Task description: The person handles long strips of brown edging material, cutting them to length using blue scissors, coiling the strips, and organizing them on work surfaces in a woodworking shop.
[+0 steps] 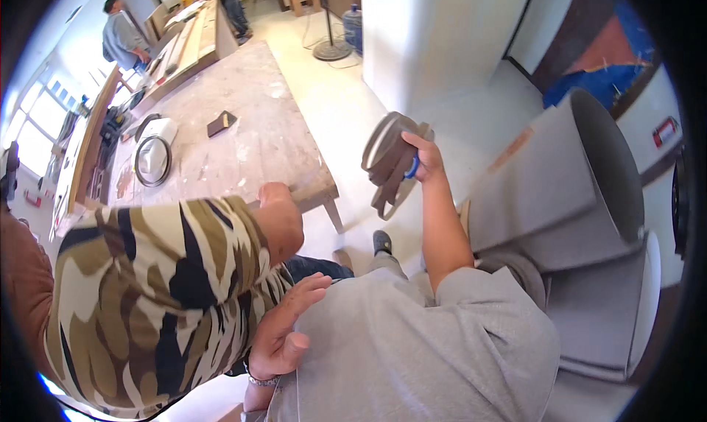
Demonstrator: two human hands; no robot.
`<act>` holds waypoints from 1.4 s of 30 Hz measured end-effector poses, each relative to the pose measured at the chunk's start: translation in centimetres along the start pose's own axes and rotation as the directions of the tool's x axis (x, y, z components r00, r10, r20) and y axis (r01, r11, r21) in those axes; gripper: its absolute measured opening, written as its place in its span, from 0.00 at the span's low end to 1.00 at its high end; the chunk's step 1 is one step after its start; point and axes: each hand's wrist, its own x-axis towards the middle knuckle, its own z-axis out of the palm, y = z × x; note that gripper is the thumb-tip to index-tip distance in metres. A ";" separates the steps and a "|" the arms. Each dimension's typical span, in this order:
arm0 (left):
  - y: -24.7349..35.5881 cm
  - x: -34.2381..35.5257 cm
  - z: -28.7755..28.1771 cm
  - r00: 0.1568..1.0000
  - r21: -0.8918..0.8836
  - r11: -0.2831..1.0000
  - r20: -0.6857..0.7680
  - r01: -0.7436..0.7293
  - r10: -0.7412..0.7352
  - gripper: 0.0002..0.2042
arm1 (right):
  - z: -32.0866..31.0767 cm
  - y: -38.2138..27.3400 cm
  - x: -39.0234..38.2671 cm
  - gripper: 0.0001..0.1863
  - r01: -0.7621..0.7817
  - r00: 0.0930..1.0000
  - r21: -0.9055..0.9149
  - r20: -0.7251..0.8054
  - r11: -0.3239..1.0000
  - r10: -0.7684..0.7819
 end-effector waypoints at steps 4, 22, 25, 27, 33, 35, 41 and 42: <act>0.3 7.1 0.4 0.999 -0.004 1.000 0.041 -0.012 0.013 0.31 | -5.1 -1.7 4.7 0.16 -0.017 0.998 0.037 -0.060 0.999 0.019; -6.2 23.5 0.6 0.816 -0.249 0.926 -0.444 0.285 -0.371 0.17 | -6.7 -8.8 18.2 0.23 -0.196 0.980 -0.061 0.009 0.979 0.197; -8.2 25.1 0.3 0.765 -0.265 0.916 -0.508 0.300 -0.397 0.14 | -3.2 -8.6 19.3 0.23 -0.201 0.977 -0.121 0.053 0.972 0.209; -8.8 26.8 0.1 0.729 -0.300 0.902 -0.534 0.311 -0.429 0.14 | -1.9 -8.3 19.9 0.23 -0.211 0.972 -0.195 0.065 0.958 0.228; -13.0 34.9 -1.1 0.757 -0.080 0.922 -0.546 0.378 -0.358 0.14 | 2.4 -7.8 21.2 0.22 -0.245 0.946 -0.466 0.078 0.850 0.315; -14.0 38.1 -1.4 0.782 -0.057 0.928 -0.520 0.369 -0.343 0.14 | 5.1 -7.6 21.2 0.23 -0.247 0.892 -0.614 0.158 0.750 0.423; -16.7 43.8 -2.1 0.776 -0.198 0.905 -0.467 0.376 -0.424 0.13 | 7.1 -7.2 22.9 0.22 -0.169 0.840 -0.714 0.256 0.680 0.478; -17.4 44.4 -2.1 0.768 -0.202 0.906 -0.481 0.371 -0.422 0.13 | 7.1 -7.0 23.3 0.22 -0.151 0.837 -0.728 0.266 0.669 0.478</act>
